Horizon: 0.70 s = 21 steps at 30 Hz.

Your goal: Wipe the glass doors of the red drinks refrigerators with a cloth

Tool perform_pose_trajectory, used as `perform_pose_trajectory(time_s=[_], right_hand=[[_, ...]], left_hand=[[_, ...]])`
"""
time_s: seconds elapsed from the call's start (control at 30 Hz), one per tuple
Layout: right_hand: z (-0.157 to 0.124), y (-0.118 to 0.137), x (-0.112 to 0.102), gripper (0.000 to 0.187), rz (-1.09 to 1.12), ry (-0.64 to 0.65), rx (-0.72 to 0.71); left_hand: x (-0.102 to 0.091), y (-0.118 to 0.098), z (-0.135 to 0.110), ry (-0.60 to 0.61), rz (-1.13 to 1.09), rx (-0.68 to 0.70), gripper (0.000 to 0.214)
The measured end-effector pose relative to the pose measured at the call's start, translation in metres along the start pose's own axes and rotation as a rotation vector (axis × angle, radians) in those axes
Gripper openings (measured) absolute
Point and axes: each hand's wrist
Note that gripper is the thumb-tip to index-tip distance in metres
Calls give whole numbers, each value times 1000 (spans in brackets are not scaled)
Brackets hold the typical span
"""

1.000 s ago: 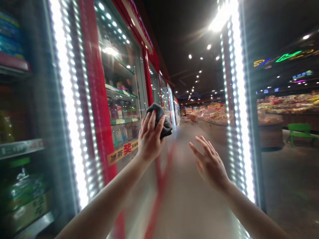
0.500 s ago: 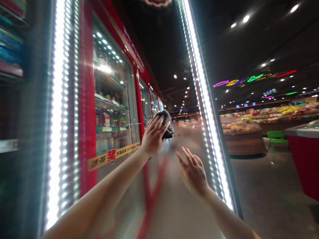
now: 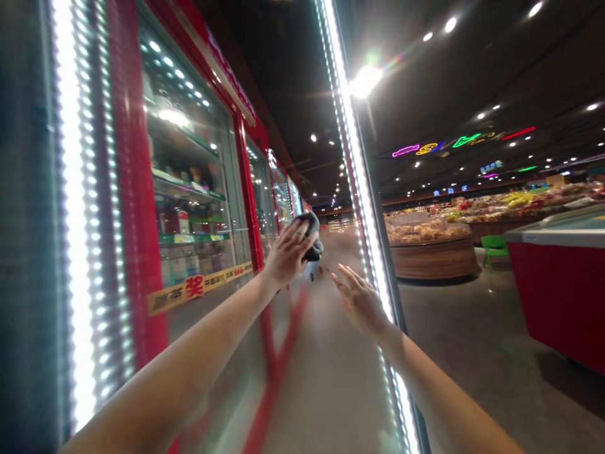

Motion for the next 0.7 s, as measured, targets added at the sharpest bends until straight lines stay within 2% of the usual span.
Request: perform_pose_trajectory(time_s=[0.07, 0.13, 0.17, 0.23, 0.3, 0.33, 0.4, 0.43, 0.53, 0.6, 0.63, 0.7], right_hand=[[-5, -9, -1, 62, -25, -9, -22], [-11, -20, -3, 64, -59, -19, -58], [-13, -25, -3, 63, -82, -24, -78], [-16, -35, -5, 61, -130, -29, -101], [-17, -44, -6, 59, -168, -24, -100], [-18, -48, -6, 59, -178, -16, -91], [-19, -55, -7, 58, -187, 4, -68], [-21, -59, -7, 57, -188, 12, -57], [-28, -69, -7, 52, -191, 20, -26], [-34, -74, -7, 52, -186, 14, -15], [-37, -76, -7, 53, -181, 11, -13], [-41, -79, -9, 54, -167, 9, -11]], left_hand=[[10, -13, -20, 149, -9, 209, 59], [8, -15, -40, 150, 9, 231, 55], [4, -11, -44, 111, 19, 175, 58], [-7, -2, -36, -63, 46, -67, 68], [-12, 4, -9, -245, 63, -305, 73], [-10, 2, 7, -273, 58, -344, 73], [0, -8, 32, -214, 39, -287, 72], [7, -15, 38, -144, 26, -205, 71], [21, -30, 30, 129, -12, 170, 63], [19, -28, 16, 240, -24, 362, 57], [15, -24, 13, 235, -22, 378, 57], [6, -16, 20, 106, -7, 226, 66]])
Point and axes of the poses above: each hand's wrist, its own z-axis towards the middle knuckle, its own x-axis out of the palm, y = z × x, and after that the axes turned 12 degrees about -z, right-handed
